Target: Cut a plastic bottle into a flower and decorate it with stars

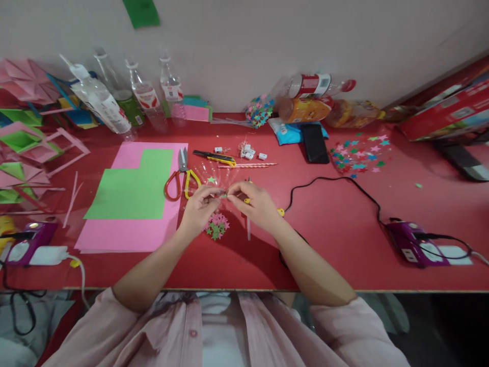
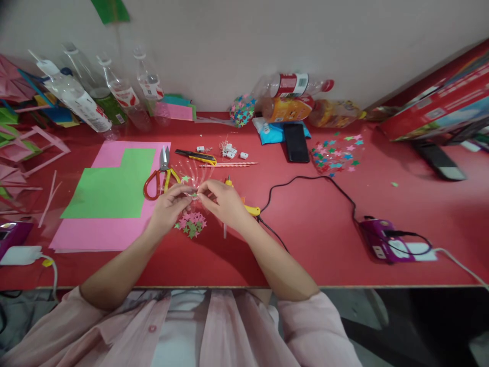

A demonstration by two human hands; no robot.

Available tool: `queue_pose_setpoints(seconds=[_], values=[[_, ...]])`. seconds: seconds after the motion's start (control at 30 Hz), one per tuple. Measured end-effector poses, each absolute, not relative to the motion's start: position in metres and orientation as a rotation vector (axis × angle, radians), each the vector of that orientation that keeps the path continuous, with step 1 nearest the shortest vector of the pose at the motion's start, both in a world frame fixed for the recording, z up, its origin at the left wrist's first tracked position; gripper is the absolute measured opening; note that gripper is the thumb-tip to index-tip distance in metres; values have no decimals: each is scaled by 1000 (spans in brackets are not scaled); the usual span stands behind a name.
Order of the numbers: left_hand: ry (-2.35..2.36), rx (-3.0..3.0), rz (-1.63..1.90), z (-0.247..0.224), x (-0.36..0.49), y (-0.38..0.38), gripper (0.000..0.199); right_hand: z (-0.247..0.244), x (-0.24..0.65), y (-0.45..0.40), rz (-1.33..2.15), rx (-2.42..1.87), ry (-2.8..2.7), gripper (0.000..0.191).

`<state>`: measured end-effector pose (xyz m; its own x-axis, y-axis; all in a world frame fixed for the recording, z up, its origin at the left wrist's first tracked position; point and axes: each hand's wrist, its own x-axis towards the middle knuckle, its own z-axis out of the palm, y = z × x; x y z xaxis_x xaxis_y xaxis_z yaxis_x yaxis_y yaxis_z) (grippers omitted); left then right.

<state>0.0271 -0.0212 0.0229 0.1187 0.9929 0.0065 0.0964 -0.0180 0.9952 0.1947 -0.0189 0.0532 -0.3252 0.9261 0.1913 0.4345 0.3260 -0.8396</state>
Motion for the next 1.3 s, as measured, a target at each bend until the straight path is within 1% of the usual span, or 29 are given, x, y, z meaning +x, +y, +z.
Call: queue_pose_setpoints(seconds=[0.13, 0.27, 0.37, 0.43, 0.53, 0.63, 0.7, 0.97, 1.17, 1.3], values=[[1148, 1499, 1139, 16, 27, -20, 15, 54, 195, -20, 911, -1204, -1866, 9], [1108, 1445, 1108, 12, 29, -21, 18, 53, 194, -21, 935, -1223, -1798, 10], [1126, 1439, 1114, 10, 31, -22, 17, 51, 193, -21, 899, -1212, -1816, 10], [1133, 1476, 1142, 9, 31, -23, 14, 48, 193, -22, 778, -1178, -1886, 9], [1122, 1557, 1172, 8, 29, -24, 14, 44, 195, -24, 422, -1058, -2064, 11], [1114, 1676, 1199, 6, 28, -24, 19, 40, 196, -24, 95, -916, -2190, 12], [1104, 1735, 1214, 6, 28, -24, 23, 40, 197, -24, 1, -876, -2222, 12], [1130, 1807, 1316, 3, 30, -24, 21, 40, 196, -24, 65, -896, -2181, 9], [1146, 1827, 1341, 4, 31, -25, 21, 39, 194, -24, 223, -978, -2138, 9], [1132, 1815, 1333, 4, 32, -25, 22, 37, 193, -24, 268, -1015, -2097, 8]])
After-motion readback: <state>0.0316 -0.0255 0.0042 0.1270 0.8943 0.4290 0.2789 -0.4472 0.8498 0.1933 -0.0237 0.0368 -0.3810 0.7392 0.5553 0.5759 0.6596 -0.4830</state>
